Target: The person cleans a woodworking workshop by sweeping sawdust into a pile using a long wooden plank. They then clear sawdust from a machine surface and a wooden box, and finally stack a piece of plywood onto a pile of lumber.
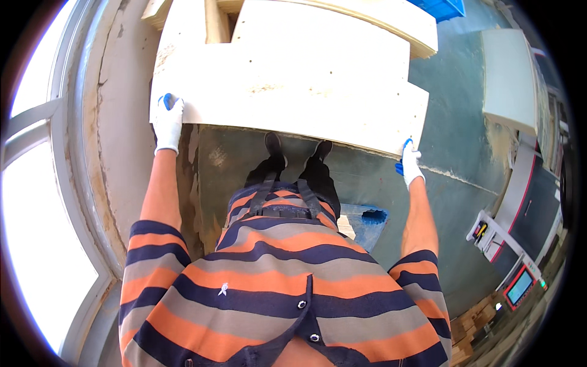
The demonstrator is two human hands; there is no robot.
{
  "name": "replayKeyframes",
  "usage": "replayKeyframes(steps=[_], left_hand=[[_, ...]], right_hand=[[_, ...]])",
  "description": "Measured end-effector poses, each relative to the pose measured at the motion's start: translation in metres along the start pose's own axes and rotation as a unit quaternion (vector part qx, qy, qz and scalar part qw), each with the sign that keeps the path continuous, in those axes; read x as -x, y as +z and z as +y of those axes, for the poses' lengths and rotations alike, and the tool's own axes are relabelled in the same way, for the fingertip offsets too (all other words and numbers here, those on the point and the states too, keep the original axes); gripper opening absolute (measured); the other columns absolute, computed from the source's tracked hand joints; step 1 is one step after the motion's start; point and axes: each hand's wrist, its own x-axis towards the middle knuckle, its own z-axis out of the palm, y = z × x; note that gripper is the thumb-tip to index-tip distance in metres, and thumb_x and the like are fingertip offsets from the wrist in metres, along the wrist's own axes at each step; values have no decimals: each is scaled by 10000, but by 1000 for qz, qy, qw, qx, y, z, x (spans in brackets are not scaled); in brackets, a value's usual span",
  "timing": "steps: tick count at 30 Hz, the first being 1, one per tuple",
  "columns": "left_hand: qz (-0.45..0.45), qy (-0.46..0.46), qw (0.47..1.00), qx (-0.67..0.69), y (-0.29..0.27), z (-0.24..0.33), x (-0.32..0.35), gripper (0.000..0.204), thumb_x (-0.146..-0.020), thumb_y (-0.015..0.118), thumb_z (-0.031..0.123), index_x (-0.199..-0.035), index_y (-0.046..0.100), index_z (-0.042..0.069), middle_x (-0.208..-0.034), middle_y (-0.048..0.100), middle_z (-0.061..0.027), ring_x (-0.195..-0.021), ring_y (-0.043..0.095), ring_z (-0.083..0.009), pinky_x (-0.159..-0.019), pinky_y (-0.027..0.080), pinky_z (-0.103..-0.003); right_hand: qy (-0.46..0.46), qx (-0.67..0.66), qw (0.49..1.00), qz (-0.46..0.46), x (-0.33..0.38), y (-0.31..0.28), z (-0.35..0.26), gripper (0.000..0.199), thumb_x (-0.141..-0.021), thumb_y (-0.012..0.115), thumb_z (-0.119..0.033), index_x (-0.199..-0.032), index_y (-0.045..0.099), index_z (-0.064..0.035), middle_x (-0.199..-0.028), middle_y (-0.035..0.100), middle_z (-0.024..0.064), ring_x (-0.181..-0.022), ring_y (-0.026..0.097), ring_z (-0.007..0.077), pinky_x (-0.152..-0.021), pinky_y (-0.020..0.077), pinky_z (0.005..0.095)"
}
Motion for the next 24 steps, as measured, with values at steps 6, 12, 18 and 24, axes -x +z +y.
replayKeyframes(steps=[6,12,18,24], left_hand=[[5,27,994,-106,46,59,56,711,-846,583,442,-1364,397,-7,-1421,377,-218,-1313,364,-349,-1081,293,-400],[59,68,983,-163,119,139,77,678,-895,476,477,-1351,422,-22,-1401,402,-235,-1321,346,-353,-1108,235,-424],[79,294,948,-90,224,257,192,570,-911,496,395,-1306,482,-16,-1370,443,-228,-1304,371,-363,-1119,205,-457],[-355,378,843,146,281,448,350,526,-911,486,428,-1244,530,23,-1296,503,-212,-1247,435,-352,-1066,316,-409]], right_hand=[[-24,-11,999,-28,3,-4,-1,841,-838,362,-735,-1301,252,-42,-1292,450,184,-921,600,287,-695,530,372],[-93,-161,972,-144,12,-28,29,812,-851,419,-692,-1381,234,-106,-1270,463,171,-934,568,263,-774,494,388],[-12,-296,938,-178,17,-71,167,707,-878,414,-665,-1357,378,-146,-1154,540,125,-884,541,204,-810,455,377],[145,-268,936,-176,18,-53,383,643,-881,445,-627,-1299,423,-138,-1068,570,101,-831,560,199,-747,465,355]])
